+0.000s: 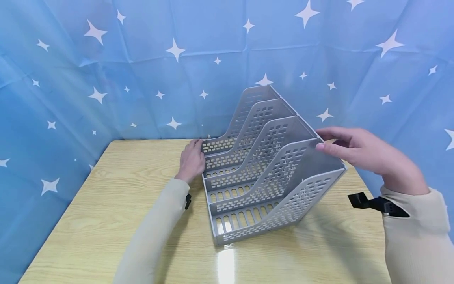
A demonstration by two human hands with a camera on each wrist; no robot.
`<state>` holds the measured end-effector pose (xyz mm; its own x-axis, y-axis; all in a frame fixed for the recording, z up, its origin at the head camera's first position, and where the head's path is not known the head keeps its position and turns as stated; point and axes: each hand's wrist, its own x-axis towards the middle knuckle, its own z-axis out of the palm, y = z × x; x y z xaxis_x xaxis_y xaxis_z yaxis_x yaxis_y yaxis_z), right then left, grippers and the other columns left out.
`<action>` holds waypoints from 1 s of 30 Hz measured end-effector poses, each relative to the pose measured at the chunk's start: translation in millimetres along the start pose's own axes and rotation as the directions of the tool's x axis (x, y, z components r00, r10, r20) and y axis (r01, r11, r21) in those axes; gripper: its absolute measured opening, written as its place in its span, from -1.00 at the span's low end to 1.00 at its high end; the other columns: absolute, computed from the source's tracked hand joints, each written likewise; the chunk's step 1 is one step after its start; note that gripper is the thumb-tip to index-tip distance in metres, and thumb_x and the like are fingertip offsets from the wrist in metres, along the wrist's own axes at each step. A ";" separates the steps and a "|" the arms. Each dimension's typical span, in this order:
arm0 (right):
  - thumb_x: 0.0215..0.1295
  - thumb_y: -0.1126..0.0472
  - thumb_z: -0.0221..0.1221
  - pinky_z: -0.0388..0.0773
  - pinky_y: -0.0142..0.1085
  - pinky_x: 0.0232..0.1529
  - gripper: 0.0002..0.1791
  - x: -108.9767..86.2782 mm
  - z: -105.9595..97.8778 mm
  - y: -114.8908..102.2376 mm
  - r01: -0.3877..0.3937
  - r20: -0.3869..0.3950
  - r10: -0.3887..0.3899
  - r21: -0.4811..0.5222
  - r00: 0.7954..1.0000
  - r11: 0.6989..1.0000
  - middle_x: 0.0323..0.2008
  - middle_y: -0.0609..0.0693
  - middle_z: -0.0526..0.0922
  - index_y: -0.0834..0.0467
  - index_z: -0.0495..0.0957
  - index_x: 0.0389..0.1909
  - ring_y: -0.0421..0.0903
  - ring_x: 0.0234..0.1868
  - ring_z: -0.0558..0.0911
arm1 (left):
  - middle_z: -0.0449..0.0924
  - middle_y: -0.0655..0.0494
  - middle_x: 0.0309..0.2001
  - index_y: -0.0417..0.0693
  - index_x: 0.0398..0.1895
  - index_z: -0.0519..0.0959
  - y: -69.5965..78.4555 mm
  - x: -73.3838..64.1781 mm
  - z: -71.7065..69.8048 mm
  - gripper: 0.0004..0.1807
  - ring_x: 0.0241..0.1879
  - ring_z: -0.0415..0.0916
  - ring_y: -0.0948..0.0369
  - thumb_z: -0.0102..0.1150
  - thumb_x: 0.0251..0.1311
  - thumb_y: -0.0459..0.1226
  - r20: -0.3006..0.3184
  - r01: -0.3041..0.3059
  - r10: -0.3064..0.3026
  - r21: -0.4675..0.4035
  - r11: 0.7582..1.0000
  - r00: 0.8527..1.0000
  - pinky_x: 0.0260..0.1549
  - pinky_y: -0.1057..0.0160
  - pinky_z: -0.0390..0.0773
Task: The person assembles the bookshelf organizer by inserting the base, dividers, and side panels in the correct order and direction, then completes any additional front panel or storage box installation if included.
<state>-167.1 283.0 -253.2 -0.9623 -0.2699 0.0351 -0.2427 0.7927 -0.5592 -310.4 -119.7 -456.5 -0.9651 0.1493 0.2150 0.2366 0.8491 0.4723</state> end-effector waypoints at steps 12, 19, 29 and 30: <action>0.38 0.36 0.30 0.51 -0.64 -0.16 -0.29 -6.5 42.2 6.6 0.160 -0.307 -0.094 0.200 0.947 0.967 0.29 0.03 0.52 0.15 0.32 0.52 -0.43 -0.10 0.63 | 0.38 -0.21 -0.09 -0.28 0.01 0.40 -7.1 -39.9 -15.8 -0.69 -0.14 0.28 -0.17 -0.19 0.34 -0.27 -0.135 0.191 -0.166 0.203 0.960 0.977 -0.10 -0.10 0.39; 0.26 0.25 0.43 0.44 -0.70 -0.08 0.12 2.9 63.3 8.7 0.071 -0.346 0.008 0.214 0.938 0.974 0.30 0.29 0.43 0.03 -0.08 0.68 -0.44 -0.02 0.51 | 0.40 -0.33 -0.08 -0.33 -0.06 0.40 -10.2 -53.6 -17.5 -0.68 -0.04 0.32 -0.25 -0.17 0.24 -0.28 -0.193 0.124 -0.083 0.213 0.969 0.978 0.12 -0.20 0.32; 0.48 -0.04 0.21 0.59 -0.17 0.20 -0.17 27.6 73.1 15.2 -0.045 -0.484 0.142 0.208 0.863 0.977 0.46 0.20 0.36 0.19 0.11 0.60 0.27 0.31 0.53 | -0.01 -0.35 0.59 -0.40 0.40 0.38 -12.6 -65.3 -18.2 -0.41 0.58 -0.02 -0.23 -0.19 0.36 -0.29 -0.084 -0.126 0.143 0.187 0.974 0.986 0.53 -0.17 0.06; 0.52 -0.07 0.16 0.56 -0.03 0.24 -0.21 32.3 74.7 17.3 -0.041 -0.489 0.139 0.205 0.861 0.978 0.44 0.23 0.38 0.22 0.13 0.58 0.30 0.31 0.52 | -0.01 -0.33 0.60 -0.38 0.39 0.39 -12.3 -66.6 -17.9 -0.42 0.59 -0.03 -0.21 -0.18 0.36 -0.29 -0.079 -0.152 0.171 0.199 0.968 0.982 0.54 -0.16 0.04</action>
<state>-193.2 247.2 -323.6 -0.9225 0.1449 0.3578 -0.1725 0.6745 -0.7179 -247.0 -149.1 -461.3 -0.8986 0.2515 0.3594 0.3538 0.8999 0.2548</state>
